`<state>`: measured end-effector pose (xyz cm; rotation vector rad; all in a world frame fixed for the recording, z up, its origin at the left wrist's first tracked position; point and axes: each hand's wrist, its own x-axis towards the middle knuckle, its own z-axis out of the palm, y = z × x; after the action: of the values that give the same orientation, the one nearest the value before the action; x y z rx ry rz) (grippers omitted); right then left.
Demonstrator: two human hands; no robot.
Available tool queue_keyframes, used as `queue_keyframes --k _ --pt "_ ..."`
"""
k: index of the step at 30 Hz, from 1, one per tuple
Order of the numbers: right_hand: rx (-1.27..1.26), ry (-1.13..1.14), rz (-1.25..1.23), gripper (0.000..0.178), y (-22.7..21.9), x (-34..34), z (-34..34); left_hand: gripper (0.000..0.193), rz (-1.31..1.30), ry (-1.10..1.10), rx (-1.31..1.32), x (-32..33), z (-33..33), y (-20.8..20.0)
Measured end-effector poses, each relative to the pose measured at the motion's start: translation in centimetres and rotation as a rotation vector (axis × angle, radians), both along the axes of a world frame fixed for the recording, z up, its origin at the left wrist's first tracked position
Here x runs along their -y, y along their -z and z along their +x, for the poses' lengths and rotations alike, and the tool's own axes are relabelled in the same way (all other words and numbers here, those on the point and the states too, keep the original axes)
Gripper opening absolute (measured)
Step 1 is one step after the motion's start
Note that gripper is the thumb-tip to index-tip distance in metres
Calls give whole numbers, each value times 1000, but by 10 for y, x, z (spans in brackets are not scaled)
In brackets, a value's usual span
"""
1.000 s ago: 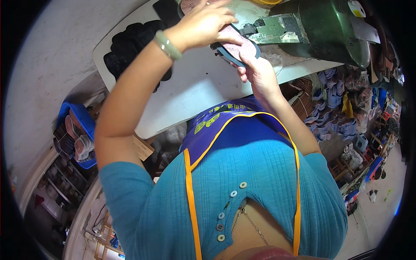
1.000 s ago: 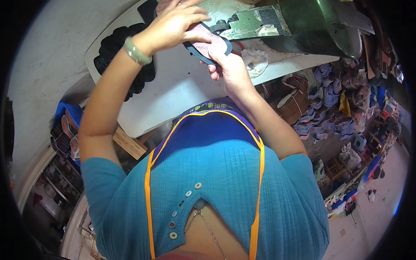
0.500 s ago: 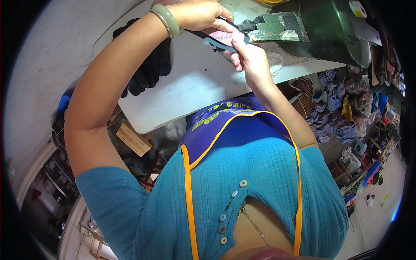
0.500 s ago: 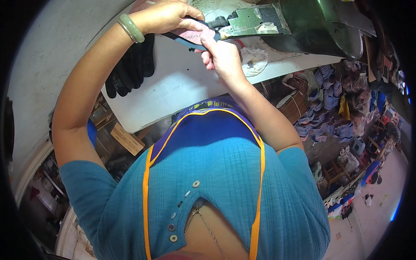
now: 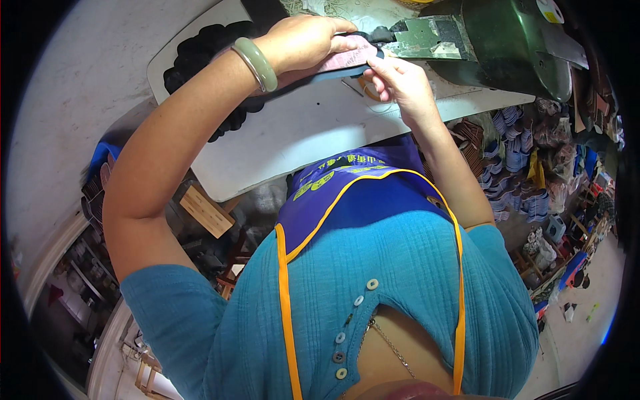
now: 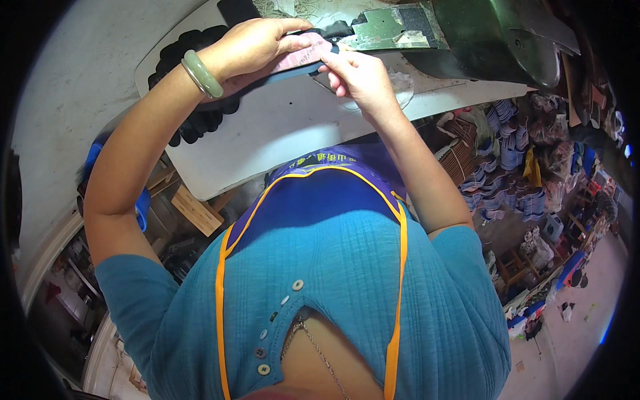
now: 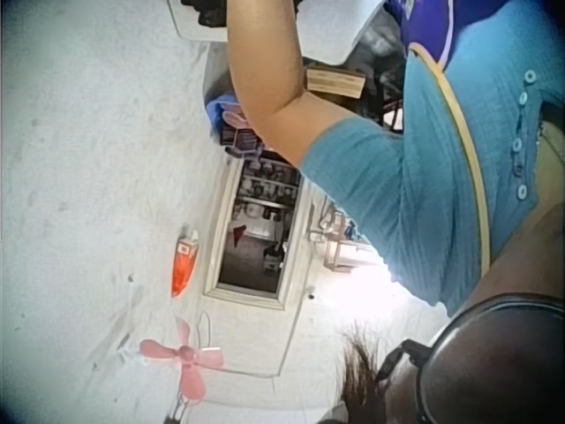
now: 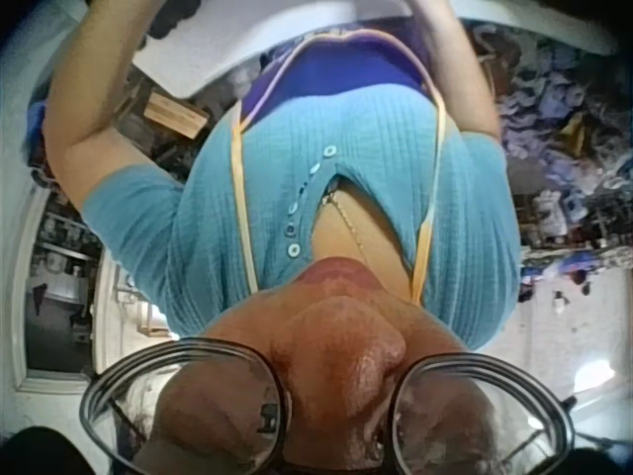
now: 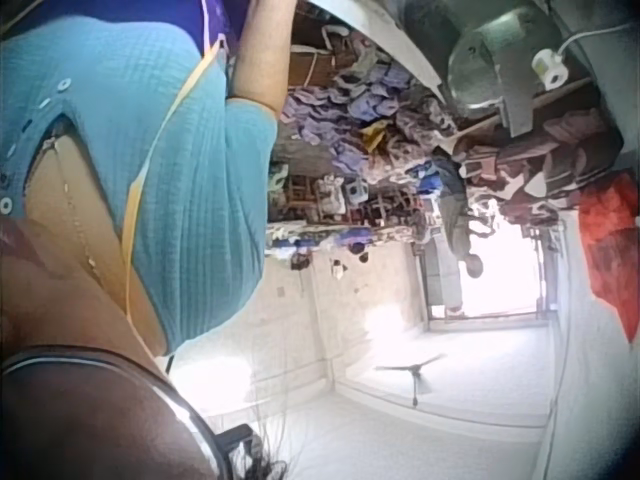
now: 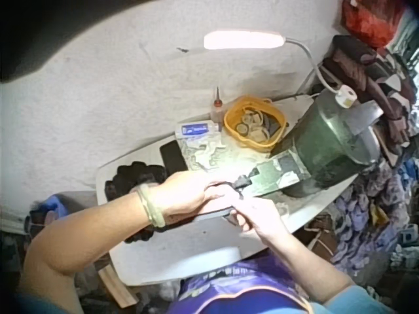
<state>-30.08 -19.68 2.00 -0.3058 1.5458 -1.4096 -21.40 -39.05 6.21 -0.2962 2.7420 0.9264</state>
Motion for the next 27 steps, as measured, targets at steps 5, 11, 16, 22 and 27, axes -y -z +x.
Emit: queue_keyframes --k 5,11,16,22,27 --pt "-31 -6 -5 24 0 -5 -1 45 14 -63 -33 -6 4 8" --pt "17 -5 -31 33 9 -14 14 45 80 -167 -64 -14 6 14" --pt "113 -23 -135 38 1 -22 35 52 113 -199 -75 -20 8 23" --pt "201 149 -92 40 -19 -30 52 52 155 -414 -231 -39 18 39" --pt "-144 7 -96 33 -11 -42 37 52 70 -613 -303 -56 14 43"
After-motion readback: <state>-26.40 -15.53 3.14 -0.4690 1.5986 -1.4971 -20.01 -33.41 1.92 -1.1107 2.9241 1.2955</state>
